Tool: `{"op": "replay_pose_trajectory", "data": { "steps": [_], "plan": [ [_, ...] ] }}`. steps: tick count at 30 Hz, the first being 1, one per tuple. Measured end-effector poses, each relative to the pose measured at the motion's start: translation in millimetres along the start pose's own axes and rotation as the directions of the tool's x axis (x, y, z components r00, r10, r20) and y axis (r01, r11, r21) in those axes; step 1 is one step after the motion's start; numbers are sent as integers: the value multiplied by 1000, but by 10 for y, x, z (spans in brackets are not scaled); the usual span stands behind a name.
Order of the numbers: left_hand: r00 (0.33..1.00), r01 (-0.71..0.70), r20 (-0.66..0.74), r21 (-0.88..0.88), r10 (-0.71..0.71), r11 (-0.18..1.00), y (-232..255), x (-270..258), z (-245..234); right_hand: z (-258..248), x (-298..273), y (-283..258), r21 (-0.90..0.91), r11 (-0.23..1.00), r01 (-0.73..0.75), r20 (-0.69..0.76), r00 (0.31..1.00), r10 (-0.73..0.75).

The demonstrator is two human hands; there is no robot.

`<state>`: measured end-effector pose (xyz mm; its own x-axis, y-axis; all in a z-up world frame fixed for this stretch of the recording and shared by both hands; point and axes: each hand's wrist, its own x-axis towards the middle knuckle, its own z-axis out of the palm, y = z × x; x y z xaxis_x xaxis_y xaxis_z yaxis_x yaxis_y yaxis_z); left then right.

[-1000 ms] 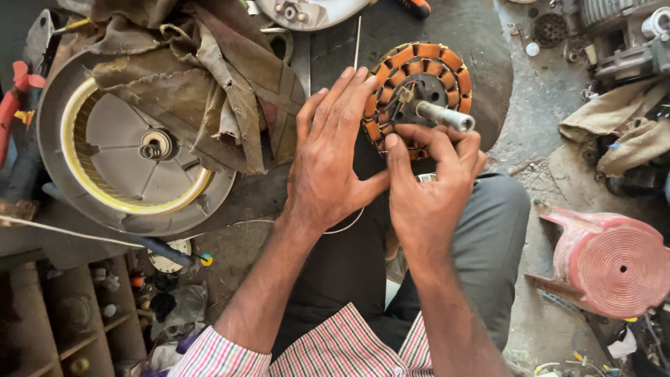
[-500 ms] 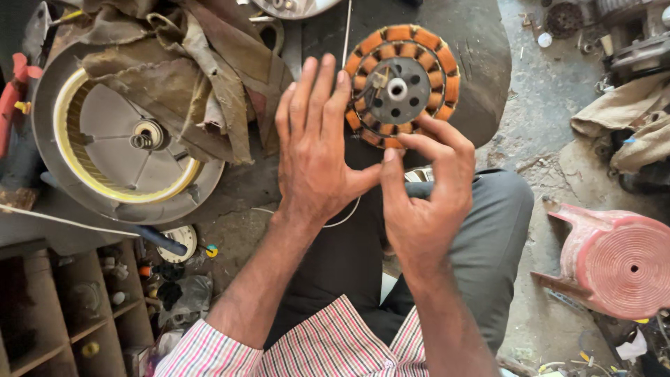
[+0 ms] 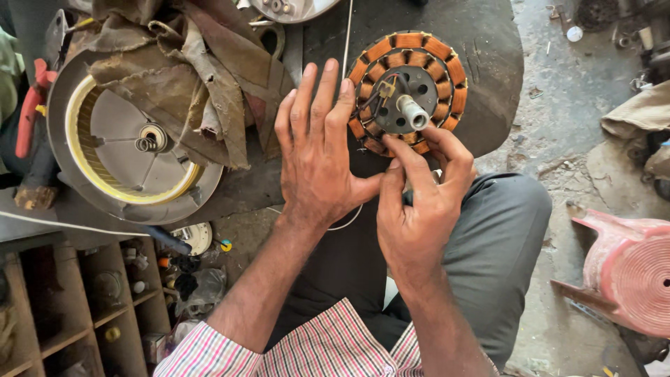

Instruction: The person disassembles a small electric motor by removing the end cap and rotor. They then use pliers to adjust components and connect red wires to the stator windings.

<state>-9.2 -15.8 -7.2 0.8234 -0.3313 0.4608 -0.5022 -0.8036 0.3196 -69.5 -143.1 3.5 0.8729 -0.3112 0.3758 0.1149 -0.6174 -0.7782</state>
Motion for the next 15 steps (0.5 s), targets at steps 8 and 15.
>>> {"op": "replay_pose_trajectory", "data": {
  "steps": [8,15],
  "plan": [
    [1000,-2,-12,12,2,1000,-1,-16,26,55,-30,-8,-8,1000,-7,31,999,7],
    [1000,-20,6,39,20,999,-6,-25,24,41,-22,16,3,1000,-9,52,999,9]
  ]
}}
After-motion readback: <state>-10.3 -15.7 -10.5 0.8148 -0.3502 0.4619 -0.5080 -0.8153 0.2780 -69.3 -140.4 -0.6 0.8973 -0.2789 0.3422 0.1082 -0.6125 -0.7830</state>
